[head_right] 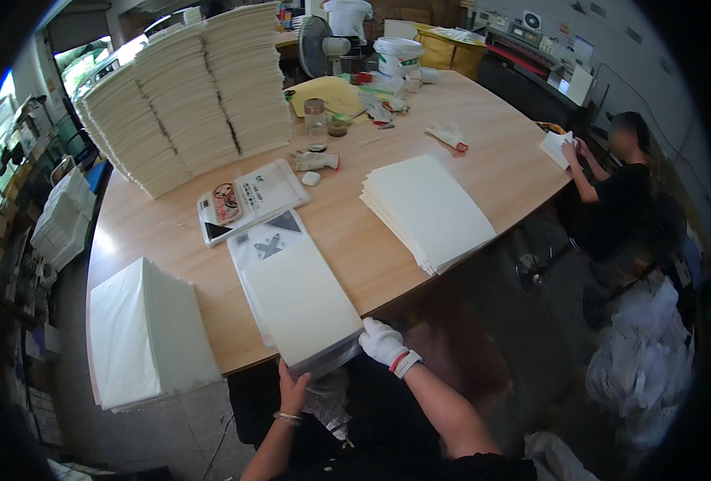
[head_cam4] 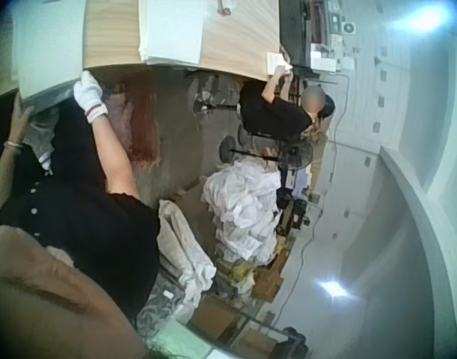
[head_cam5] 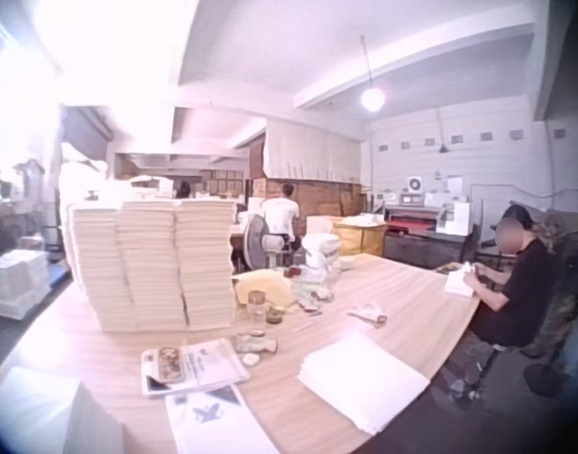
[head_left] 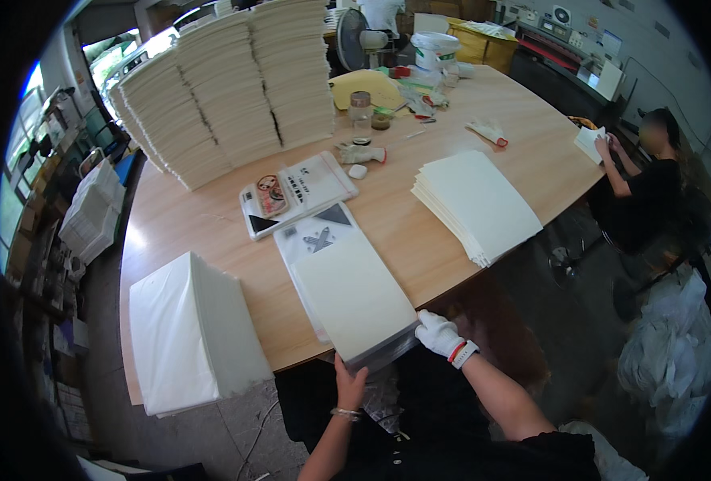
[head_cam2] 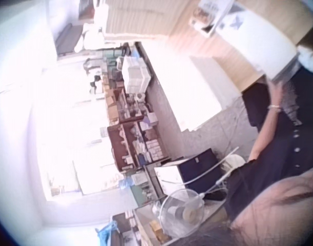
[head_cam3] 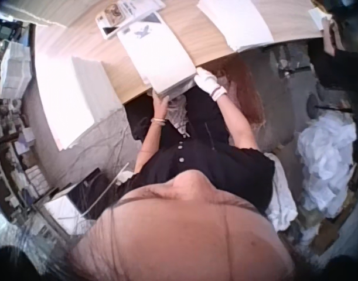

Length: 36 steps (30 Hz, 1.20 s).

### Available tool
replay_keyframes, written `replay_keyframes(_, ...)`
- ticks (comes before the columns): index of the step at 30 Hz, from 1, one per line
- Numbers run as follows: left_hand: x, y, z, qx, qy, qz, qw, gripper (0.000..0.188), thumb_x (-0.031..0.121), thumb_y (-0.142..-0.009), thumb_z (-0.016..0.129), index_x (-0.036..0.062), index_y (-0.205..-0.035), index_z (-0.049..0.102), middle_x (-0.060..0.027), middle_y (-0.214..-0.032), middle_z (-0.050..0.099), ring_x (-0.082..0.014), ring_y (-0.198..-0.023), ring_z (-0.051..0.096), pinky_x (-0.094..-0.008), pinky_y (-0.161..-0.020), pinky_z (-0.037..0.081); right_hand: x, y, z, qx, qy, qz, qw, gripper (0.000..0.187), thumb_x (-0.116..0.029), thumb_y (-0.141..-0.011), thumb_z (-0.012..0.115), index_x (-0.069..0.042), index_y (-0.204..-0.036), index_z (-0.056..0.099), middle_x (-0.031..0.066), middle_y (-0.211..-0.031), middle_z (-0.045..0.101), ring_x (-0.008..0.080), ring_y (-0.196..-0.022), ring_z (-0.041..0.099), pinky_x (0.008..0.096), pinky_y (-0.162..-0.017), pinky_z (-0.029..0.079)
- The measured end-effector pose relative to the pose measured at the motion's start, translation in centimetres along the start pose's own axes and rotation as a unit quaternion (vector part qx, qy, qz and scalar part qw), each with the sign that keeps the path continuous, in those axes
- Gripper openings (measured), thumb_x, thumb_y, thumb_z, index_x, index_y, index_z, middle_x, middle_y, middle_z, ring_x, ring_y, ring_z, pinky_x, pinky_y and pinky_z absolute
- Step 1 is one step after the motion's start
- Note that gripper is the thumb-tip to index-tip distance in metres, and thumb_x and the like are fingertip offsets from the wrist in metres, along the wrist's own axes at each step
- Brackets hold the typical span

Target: The person wraps individual books with white paper at a table. They pick up a book, place it on a sheet of paper, fold the paper around the book, and set the wrapped book aside. The process repeats continuously with a coworker visible in the background.

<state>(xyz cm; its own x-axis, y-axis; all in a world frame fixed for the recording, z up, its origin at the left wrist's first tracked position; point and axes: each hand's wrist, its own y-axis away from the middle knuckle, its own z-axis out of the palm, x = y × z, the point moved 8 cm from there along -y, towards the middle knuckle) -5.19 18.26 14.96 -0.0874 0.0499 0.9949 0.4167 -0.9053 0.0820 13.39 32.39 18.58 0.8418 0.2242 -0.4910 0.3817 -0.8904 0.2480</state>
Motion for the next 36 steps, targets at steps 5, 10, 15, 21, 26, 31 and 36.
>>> replay_keyframes(5, -0.4, -0.1, -2.5, 0.076, 0.019, -0.070, 0.994, 0.062, 0.007, -0.076, 0.057, -0.0032, -0.126, 0.023, -0.0176, -0.115, 0.043, -0.0212, -0.096, 0.050, -0.0314, -0.080, 0.043, -1.0, 1.9, -3.6, 0.251, -0.026, -0.097, 0.963, 0.027, -0.018, -0.075, 0.049, -0.004, -0.097, 0.049, 0.0165, -0.092, 0.051, 0.0353, -0.084, 0.050, 0.0438, -0.072, 0.041)
replay_keyframes(10, -5.0, 0.8, -1.0, 0.002, 0.111, -0.232, 0.966, 0.039, 0.029, -0.083, 0.053, 0.0025, -0.111, 0.048, -0.0056, -0.102, 0.055, -0.0130, -0.086, 0.053, -0.0246, -0.070, 0.043, -8.5, 4.6, -0.7, 0.191, -0.063, -0.269, 0.942, 0.010, -0.015, -0.070, 0.057, -0.007, -0.076, 0.058, 0.0108, -0.078, 0.053, 0.0293, -0.074, 0.053, 0.0394, -0.063, 0.043)
replay_keyframes(15, -8.2, 1.0, 0.1, -0.004, 0.280, -0.241, 0.929, 0.037, 0.033, -0.087, 0.041, 0.0023, -0.105, 0.053, -0.0065, -0.097, 0.057, -0.0183, -0.089, 0.054, -0.0313, -0.076, 0.043, -14.1, 4.4, 5.5, 0.070, 0.041, -0.293, 0.953, 0.015, -0.021, -0.069, 0.056, -0.007, -0.074, 0.057, 0.0106, -0.077, 0.054, 0.0300, -0.073, 0.054, 0.0397, -0.063, 0.045)
replay_keyframes(21, -6.4, 0.9, 0.1, 0.105, 0.269, -0.278, 0.916, 0.036, 0.025, -0.083, 0.034, -0.0024, -0.097, 0.054, -0.0120, -0.089, 0.060, -0.0247, -0.082, 0.059, -0.0326, -0.067, 0.047, -11.2, 3.9, 1.5, -0.108, -0.227, -0.338, 0.907, 0.013, -0.019, -0.072, 0.054, -0.007, -0.076, 0.058, 0.0113, -0.072, 0.056, 0.0233, -0.069, 0.057, 0.0345, -0.061, 0.045)
replay_keyframes(26, -5.2, 1.2, -1.7, -0.009, 0.176, -0.168, 0.970, 0.040, 0.028, -0.087, 0.035, -0.0051, -0.097, 0.055, -0.0149, -0.093, 0.060, -0.0248, -0.083, 0.060, -0.0307, -0.068, 0.048, 12.6, 2.5, -10.1, 0.093, 0.014, 0.165, 0.982, 0.027, -0.023, -0.080, 0.047, -0.004, -0.098, 0.054, 0.0125, -0.082, 0.060, 0.0237, -0.075, 0.057, 0.0334, -0.072, 0.044)
replay_keyframes(31, -0.2, 1.5, -5.4, 0.117, -0.244, 0.147, 0.951, 0.020, 0.006, -0.078, 0.052, 0.0021, -0.097, 0.055, -0.0133, -0.089, 0.053, -0.0256, -0.080, 0.053, -0.0349, -0.073, 0.043, 11.9, 4.9, 0.0, -0.109, 0.207, -0.075, 0.969, 0.035, -0.020, -0.075, 0.050, -0.007, -0.108, 0.051, 0.0132, -0.099, 0.055, 0.0307, -0.084, 0.055, 0.0365, -0.083, 0.039)
replay_keyframes(36, 6.4, 1.5, -2.1, 0.034, -0.501, 0.338, 0.796, 0.037, 0.004, -0.063, 0.064, 0.0094, -0.099, 0.057, -0.0109, -0.101, 0.050, -0.0295, -0.092, 0.048, -0.0385, -0.079, 0.040, -2.4, 1.8, -3.4, 0.154, 0.022, -0.311, 0.938, 0.021, -0.013, -0.073, 0.055, -0.009, -0.093, 0.056, 0.0086, -0.087, 0.056, 0.0273, -0.078, 0.056, 0.0353, -0.065, 0.046)
